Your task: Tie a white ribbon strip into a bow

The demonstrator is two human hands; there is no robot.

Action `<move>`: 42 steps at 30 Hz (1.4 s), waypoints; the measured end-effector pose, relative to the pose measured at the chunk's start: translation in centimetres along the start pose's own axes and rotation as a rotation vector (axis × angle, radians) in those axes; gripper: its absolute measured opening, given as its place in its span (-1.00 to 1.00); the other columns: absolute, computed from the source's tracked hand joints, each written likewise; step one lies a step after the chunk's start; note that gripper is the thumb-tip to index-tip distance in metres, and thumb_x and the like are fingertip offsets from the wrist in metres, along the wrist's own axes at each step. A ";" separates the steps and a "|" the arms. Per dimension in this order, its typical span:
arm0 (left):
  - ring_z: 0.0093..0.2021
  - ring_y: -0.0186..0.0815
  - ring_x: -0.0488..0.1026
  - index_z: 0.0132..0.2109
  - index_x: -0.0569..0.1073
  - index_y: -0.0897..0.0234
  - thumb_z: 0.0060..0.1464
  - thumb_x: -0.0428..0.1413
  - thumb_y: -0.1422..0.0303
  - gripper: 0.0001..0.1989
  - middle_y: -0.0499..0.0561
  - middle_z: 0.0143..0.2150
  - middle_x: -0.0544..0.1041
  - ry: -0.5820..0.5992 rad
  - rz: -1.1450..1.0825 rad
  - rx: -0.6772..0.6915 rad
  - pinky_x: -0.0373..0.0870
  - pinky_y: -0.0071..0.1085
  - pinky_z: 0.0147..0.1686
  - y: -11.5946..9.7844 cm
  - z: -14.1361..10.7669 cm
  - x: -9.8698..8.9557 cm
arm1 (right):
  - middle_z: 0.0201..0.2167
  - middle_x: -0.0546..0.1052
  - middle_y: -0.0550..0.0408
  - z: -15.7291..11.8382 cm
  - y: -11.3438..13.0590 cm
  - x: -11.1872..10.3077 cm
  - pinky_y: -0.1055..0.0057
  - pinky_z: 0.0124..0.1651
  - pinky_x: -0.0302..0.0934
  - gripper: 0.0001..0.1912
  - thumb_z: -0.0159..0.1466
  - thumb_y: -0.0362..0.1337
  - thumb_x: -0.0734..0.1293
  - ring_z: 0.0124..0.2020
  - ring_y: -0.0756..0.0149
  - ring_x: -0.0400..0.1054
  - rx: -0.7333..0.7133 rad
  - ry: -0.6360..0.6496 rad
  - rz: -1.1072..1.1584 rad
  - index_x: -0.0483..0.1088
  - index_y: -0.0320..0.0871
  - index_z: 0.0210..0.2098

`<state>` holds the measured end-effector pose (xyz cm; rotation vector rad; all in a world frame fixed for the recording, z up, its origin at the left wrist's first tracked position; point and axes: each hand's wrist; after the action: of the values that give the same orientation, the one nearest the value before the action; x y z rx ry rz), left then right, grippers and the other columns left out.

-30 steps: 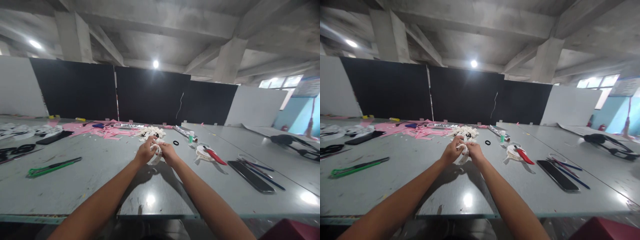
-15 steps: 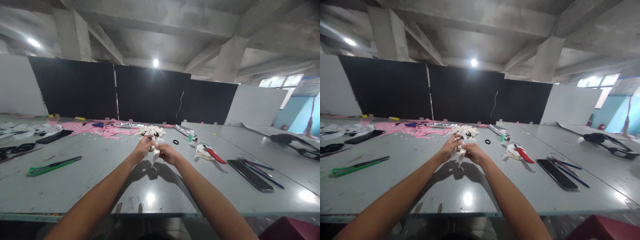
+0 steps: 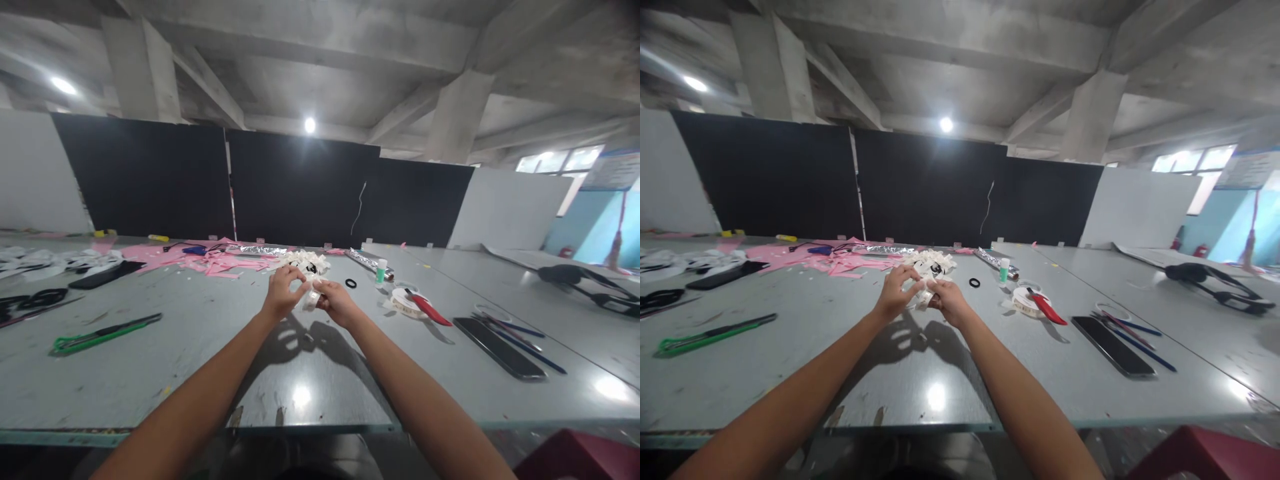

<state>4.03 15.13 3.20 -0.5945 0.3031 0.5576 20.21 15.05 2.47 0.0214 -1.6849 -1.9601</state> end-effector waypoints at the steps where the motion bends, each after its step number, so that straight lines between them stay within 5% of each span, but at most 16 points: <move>1: -0.08 -0.19 0.35 -0.34 0.46 0.21 0.03 0.12 0.26 -0.87 -0.01 -0.21 0.46 0.004 0.035 -0.013 0.14 -0.22 0.02 -0.1 -0.1 0.1 | -0.52 0.44 0.13 0.0 0.0 0.0 0.47 -0.44 0.26 -0.65 0.02 -0.09 0.47 -0.55 0.45 0.26 -0.003 -0.016 -0.032 0.45 -0.24 -0.36; 15: -0.29 -0.31 0.36 -0.36 0.34 0.25 0.11 -0.02 0.32 -0.86 -0.04 -0.34 0.42 -0.005 -0.150 -0.105 0.25 -0.39 -0.23 0.9 -0.4 1.5 | -0.47 0.47 0.11 0.4 0.0 0.2 0.46 -0.51 0.28 -0.76 0.10 -0.25 0.30 -0.56 0.41 0.31 -0.047 -0.177 0.063 0.43 -0.20 -0.24; 20: -0.34 -0.33 0.35 -0.36 0.35 0.25 0.12 -0.02 0.26 -0.83 -0.06 -0.37 0.40 -0.022 -0.172 -0.144 0.24 -0.42 -0.29 1.4 -0.3 1.7 | -0.35 0.50 0.12 0.1 0.5 0.1 0.54 -0.58 0.23 -0.52 -0.06 -0.43 0.32 -0.56 0.45 0.31 -0.016 -0.203 0.001 0.38 -0.11 -0.11; 25: -0.36 -0.33 0.36 -0.35 0.35 0.26 0.11 -0.01 0.24 -0.82 -0.06 -0.37 0.41 -0.010 -0.203 -0.182 0.26 -0.42 -0.32 1.5 -0.3 1.8 | -0.35 0.47 0.13 -0.3 0.5 0.3 0.57 -0.58 0.24 -0.54 -0.02 -0.25 0.43 -0.44 0.40 0.36 -0.017 -0.120 -0.087 0.37 -0.08 -0.10; 29: -0.33 -0.32 0.37 -0.38 0.36 0.25 0.10 0.00 0.28 -0.84 -0.04 -0.36 0.42 0.018 -0.127 -0.111 0.25 -0.42 -0.29 1.0 -0.3 1.6 | -0.39 0.44 0.13 0.0 0.4 0.3 0.56 -0.62 0.25 -0.60 0.01 -0.14 0.42 -0.50 0.43 0.31 -0.066 -0.226 -0.167 0.39 -0.14 -0.18; 36: -0.51 -0.32 0.34 -0.38 0.41 0.18 0.09 0.02 0.22 -0.82 -0.09 -0.54 0.42 -0.001 0.119 -0.237 0.10 -0.44 -0.47 0.2 -0.4 0.3 | -0.57 0.34 0.22 0.7 -0.6 -0.2 0.55 -0.71 0.23 -0.67 0.03 -0.18 0.34 -0.64 0.49 0.20 -0.176 -0.351 -0.304 0.37 -0.17 -0.22; 42: -0.61 -0.34 0.31 -0.41 0.38 0.19 0.07 0.03 0.20 -0.81 -0.13 -0.63 0.36 -0.003 -0.009 -0.269 0.10 -0.46 -0.51 0.0 -0.7 1.0 | -0.53 0.36 0.19 0.9 -1.1 0.0 0.53 -0.70 0.24 -0.68 0.02 -0.14 0.32 -0.64 0.48 0.21 -0.175 -0.297 -0.335 0.33 -0.18 -0.27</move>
<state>4.77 15.16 2.23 -0.8548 0.2240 0.5950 19.48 15.90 1.60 -0.0593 -1.7757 -2.4575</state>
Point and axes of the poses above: each hand's wrist, its own z-axis towards the middle knuckle, its own x-axis out of the palm, y = z × x
